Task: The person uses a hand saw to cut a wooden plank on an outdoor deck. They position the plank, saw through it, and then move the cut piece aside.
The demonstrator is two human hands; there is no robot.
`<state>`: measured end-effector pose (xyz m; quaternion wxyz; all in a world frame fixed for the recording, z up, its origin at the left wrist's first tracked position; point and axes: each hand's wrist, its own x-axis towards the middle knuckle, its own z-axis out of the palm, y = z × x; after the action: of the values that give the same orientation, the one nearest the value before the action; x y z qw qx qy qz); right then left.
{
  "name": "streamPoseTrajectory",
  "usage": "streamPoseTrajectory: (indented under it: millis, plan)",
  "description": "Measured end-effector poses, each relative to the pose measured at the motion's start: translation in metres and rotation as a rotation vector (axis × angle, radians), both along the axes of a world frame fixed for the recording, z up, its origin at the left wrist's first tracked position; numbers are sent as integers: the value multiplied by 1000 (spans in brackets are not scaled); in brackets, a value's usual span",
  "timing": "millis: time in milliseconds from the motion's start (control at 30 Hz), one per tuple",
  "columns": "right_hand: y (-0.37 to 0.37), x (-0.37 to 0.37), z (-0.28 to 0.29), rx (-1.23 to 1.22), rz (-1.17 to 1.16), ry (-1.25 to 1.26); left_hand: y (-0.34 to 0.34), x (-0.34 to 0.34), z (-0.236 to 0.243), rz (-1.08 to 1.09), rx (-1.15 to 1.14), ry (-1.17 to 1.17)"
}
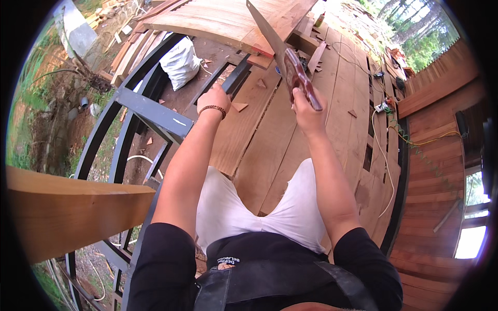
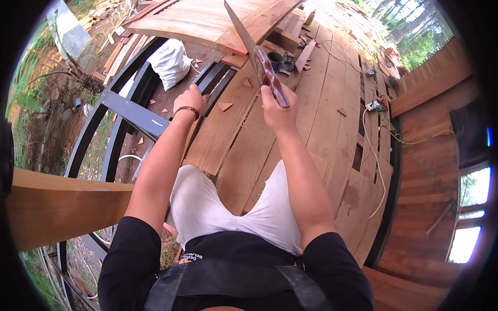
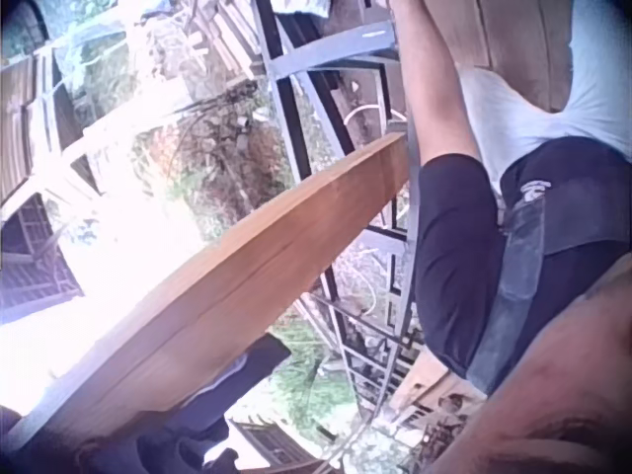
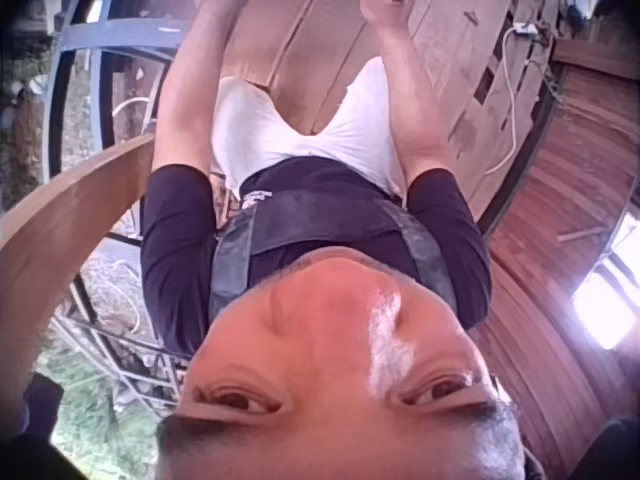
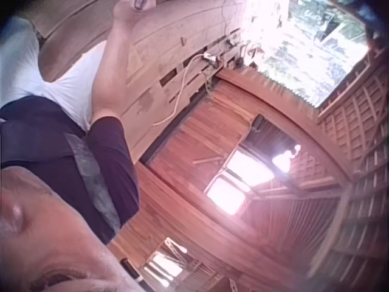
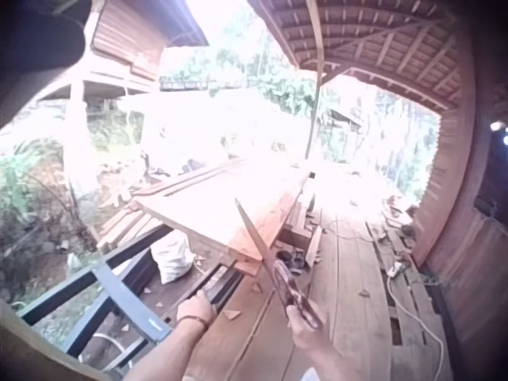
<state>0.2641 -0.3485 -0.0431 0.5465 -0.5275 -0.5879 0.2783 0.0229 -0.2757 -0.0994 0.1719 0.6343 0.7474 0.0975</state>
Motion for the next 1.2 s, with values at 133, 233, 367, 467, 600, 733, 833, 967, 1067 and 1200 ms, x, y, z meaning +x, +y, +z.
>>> streamPoseTrajectory:
  millis: [133,233,367,467,600,733,833,967,1067,1200]
  plan:
    - [-93,8,-13,-150,-19,121,-5,-16,-8,20,-17,-1]
    - [-90,19,-21,-119,2,118,-1,-12,-3,72,26,43]
    - [-49,21,-7,-108,-43,58,3,4,1,0,11,-18]
    - [-3,-10,6,-61,15,36,3,-8,2,14,39,7]
    - [-105,6,-17,-153,-17,169,-2,-24,-15,46,34,19]
    - [-85,29,-32,-123,-39,114,-3,-2,-14,23,-53,0]
    - [-26,11,-6,-49,-20,39,3,1,-1,-6,22,16]
    - [-83,9,-24,-32,-40,9,0,-18,-10,24,37,24]
    - [-95,18,-36,6,-34,47,-4,-13,-12,39,-25,42]
    - [-54,21,-17,-24,-38,4,3,2,-1,16,16,3]
